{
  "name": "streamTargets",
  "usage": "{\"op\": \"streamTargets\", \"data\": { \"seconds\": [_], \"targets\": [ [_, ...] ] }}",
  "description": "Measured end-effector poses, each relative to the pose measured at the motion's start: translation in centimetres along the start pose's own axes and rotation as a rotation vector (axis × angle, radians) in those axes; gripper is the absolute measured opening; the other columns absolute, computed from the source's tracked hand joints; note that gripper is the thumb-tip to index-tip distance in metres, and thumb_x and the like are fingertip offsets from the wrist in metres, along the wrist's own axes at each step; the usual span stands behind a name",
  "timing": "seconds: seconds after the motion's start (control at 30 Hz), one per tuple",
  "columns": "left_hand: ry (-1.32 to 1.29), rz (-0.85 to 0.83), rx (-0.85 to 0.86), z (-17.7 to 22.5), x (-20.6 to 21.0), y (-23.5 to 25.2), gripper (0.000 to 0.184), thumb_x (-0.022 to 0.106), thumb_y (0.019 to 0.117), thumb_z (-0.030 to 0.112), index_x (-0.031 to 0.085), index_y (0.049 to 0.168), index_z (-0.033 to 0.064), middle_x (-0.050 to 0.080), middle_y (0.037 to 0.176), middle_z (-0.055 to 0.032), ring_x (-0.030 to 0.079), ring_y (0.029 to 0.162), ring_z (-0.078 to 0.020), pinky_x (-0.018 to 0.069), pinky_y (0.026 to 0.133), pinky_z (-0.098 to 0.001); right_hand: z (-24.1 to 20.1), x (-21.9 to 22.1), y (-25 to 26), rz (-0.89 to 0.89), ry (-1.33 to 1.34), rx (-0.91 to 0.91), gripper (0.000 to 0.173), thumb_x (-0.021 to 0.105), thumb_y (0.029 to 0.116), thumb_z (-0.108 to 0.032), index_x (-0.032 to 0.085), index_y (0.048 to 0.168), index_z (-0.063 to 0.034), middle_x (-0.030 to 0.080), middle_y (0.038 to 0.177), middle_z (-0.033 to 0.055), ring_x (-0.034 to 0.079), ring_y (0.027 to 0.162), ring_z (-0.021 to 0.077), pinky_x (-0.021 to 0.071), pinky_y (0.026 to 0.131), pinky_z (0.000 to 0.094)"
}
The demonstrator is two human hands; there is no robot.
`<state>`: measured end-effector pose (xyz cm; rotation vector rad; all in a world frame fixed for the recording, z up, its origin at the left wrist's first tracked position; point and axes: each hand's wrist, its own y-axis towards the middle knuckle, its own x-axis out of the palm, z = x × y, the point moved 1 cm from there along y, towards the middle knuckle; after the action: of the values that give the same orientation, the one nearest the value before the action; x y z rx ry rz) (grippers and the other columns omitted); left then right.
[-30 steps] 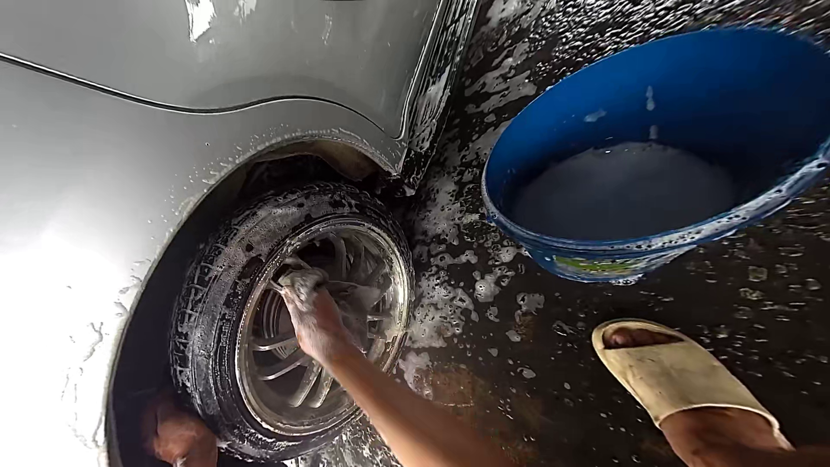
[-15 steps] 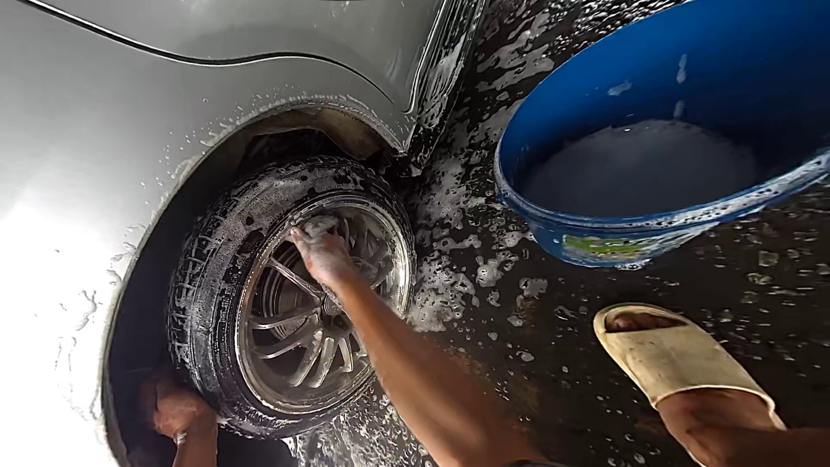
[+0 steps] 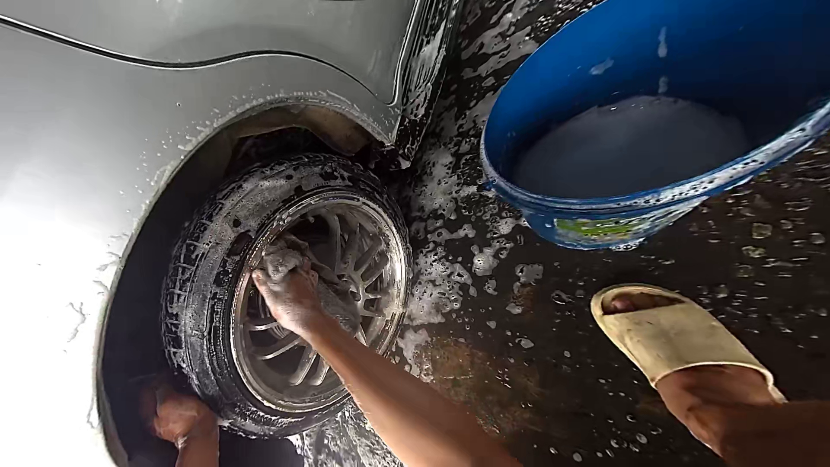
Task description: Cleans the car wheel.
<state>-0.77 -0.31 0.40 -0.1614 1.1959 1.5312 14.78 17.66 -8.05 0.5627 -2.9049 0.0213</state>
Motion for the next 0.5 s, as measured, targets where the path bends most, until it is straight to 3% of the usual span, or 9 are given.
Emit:
{"op": "streamTargets", "data": {
  "seconds": [0.13,0.2,0.23,0.33,0.43,0.5],
  "targets": [
    [-0.034,-0.026,0.046,-0.1,0.1,0.2,0.04,0.045,0.1075,0.028,0.064,0.133,0.0043,0.066,0.133,-0.0157,0.06,0.128,-0.0264,0.0451,0.11,-0.0471,-0.1,-2.8,-2.7,-0.017,0.086,-0.011,0.05,0.054,0.1043,-0.045,0.06,0.141,-0.0119,0.054,0.145,0.0203,0.044,0.14,0.0394,0.0367,0.113,0.0641],
    [0.01,-0.025,0.041,0.1,0.2,0.2,0.04,0.044,0.1079,0.028,0.065,0.133,0.0054,0.066,0.133,-0.0155,0.061,0.128,-0.0272,0.0451,0.109,-0.0485,-0.8,-1.8,-4.3,0.062,-0.045,-0.113,0.046,0.055,0.1036,-0.045,0.064,0.133,-0.0115,0.065,0.13,0.0186,0.056,0.13,0.0371,0.0453,0.106,0.0626],
    [0.039,-0.025,0.038,0.1,0.0,0.1,0.04,0.044,0.1082,0.029,0.064,0.135,0.0062,0.066,0.134,-0.0151,0.06,0.128,-0.0271,0.0449,0.11,-0.0485,-0.9,-0.6,-4.8,0.046,-0.165,-0.156,0.046,0.056,0.1032,-0.045,0.064,0.134,-0.0129,0.067,0.13,0.0156,0.054,0.133,0.037,0.0432,0.107,0.0647],
    [0.054,-0.025,0.045,0.1,-0.1,-0.2,0.041,0.042,0.1089,0.03,0.063,0.135,0.0063,0.066,0.134,-0.0151,0.06,0.128,-0.027,0.0449,0.11,-0.0481,0.2,2.3,-5.0,-0.048,-0.473,-0.286,0.035,0.054,0.1043,-0.036,0.068,0.133,-0.0198,0.06,0.144,0.0089,0.031,0.149,0.0438,0.0239,0.115,0.073],
    [0.029,-0.026,0.046,0.1,-0.1,0.1,0.044,0.044,0.109,0.033,0.063,0.134,0.002,0.066,0.132,-0.0183,0.061,0.126,-0.0294,0.0449,0.109,-0.0495,1.2,2.0,-5.1,-0.166,-0.602,-0.446,0.031,0.055,0.1016,-0.028,0.07,0.129,-0.0292,0.063,0.139,-0.0003,0.032,0.149,0.037,0.0142,0.119,0.0704],
    [0.03,-0.038,0.048,-0.3,0.0,0.3,0.045,0.045,0.1087,0.034,0.062,0.135,0.0019,0.065,0.133,-0.0188,0.061,0.127,-0.0301,0.0452,0.109,-0.0507,2.1,1.1,-5.0,-0.256,-0.586,-0.493,0.03,0.051,0.104,-0.028,0.07,0.127,-0.0308,0.066,0.135,-0.006,0.036,0.148,0.0316,0.018,0.118,0.0709]
  ]
}}
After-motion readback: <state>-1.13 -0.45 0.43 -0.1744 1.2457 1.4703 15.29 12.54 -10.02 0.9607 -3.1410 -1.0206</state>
